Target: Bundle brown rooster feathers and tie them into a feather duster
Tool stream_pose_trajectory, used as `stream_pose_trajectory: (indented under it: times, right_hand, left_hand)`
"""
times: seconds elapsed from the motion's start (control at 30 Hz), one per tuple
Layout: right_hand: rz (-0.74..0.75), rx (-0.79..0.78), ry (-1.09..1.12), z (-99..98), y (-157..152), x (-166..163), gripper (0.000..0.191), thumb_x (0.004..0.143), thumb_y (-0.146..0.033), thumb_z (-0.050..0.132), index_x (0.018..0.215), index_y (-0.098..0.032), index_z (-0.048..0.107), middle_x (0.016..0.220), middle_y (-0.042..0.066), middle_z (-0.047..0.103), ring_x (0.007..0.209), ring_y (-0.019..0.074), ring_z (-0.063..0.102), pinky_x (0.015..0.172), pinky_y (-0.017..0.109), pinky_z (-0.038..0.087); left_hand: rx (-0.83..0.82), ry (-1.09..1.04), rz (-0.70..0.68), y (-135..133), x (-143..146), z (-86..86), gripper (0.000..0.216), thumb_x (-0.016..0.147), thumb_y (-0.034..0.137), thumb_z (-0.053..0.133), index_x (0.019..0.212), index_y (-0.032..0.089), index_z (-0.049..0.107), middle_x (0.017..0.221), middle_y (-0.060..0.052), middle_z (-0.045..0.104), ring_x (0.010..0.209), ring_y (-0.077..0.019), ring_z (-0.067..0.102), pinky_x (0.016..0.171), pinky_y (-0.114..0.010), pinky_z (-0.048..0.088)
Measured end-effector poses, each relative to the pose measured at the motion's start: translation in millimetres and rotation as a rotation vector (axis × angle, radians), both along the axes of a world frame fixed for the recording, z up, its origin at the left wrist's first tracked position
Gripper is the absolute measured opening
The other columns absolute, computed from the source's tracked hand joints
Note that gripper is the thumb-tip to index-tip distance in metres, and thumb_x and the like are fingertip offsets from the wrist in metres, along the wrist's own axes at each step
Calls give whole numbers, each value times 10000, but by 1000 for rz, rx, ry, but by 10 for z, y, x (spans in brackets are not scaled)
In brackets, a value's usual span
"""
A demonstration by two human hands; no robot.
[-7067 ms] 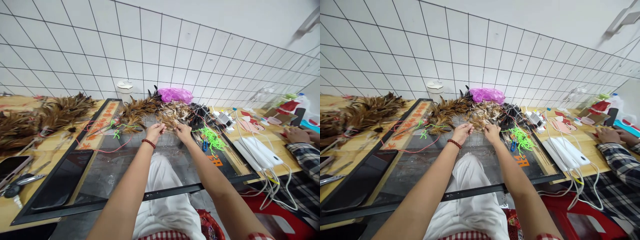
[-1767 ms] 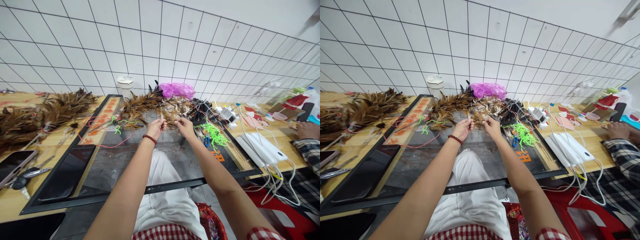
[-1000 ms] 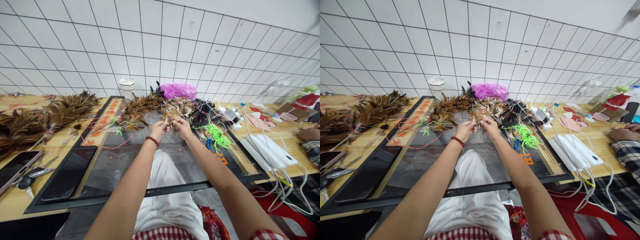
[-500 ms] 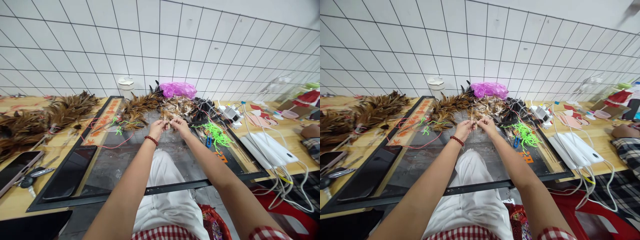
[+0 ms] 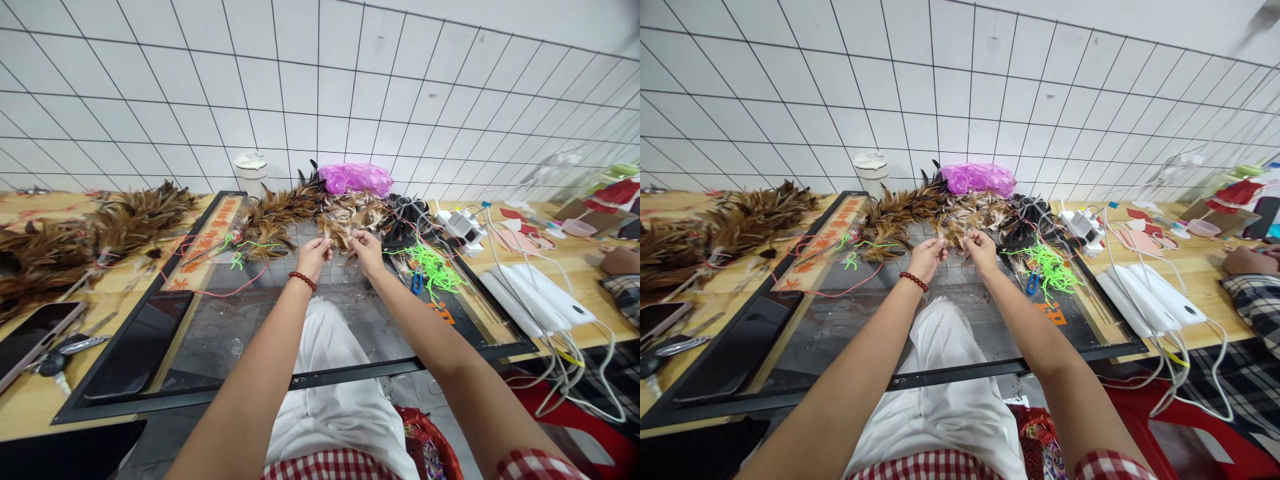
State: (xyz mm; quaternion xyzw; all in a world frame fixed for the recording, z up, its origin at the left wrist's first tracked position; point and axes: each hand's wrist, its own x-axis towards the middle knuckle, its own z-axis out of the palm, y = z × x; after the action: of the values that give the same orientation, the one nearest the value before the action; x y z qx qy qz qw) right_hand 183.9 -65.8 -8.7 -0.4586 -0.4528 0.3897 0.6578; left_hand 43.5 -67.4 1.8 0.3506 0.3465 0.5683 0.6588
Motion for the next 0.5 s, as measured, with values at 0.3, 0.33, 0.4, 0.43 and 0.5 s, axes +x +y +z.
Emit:
stream_pose_trajectory:
  times: [0.3, 0.33, 0.4, 0.43, 0.5]
  right_hand:
    - [-46, 245, -450, 165, -144, -24, 174, 788, -332, 575, 865, -208, 670, 924, 55, 654, 929, 180, 601, 848, 339, 476]
    - [-48, 254, -456, 170, -148, -28, 164, 787, -323, 582, 848, -213, 686, 956, 56, 662, 970, 185, 599, 889, 351, 465]
    - [-32, 230, -319, 163, -140, -53, 149, 754, -317, 628, 837, -218, 701, 942, 46, 683, 936, 180, 618, 892, 358, 475]
    - [-16, 201, -205, 155, -132, -74, 156, 727, -320, 659, 835, -216, 703, 904, 38, 693, 878, 173, 632, 859, 356, 493]
    - [19, 141, 18, 140, -122, -129, 201, 665, -323, 721, 829, -209, 699, 810, 19, 698, 741, 150, 637, 767, 342, 522]
  left_hand:
    - [-49, -164, 65, 18, -37, 28, 159, 679, 215, 734, 760, 118, 638, 627, 10, 582, 548, -55, 529, 526, -186, 413]
    - [-50, -168, 47, 13, -45, 33, 169, 681, 224, 735, 771, 118, 639, 619, 12, 576, 544, -54, 528, 521, -182, 409]
    - [-42, -150, -9, -5, -57, 40, 194, 680, 239, 739, 792, 113, 643, 621, 7, 584, 539, -56, 534, 522, -185, 412]
    - [-32, -132, -38, -16, -58, 43, 207, 676, 244, 743, 799, 109, 646, 631, -1, 596, 538, -58, 538, 527, -190, 418]
    - [-7, -97, -86, -36, -49, 46, 223, 663, 245, 753, 800, 99, 654, 649, -19, 619, 540, -64, 547, 544, -202, 431]
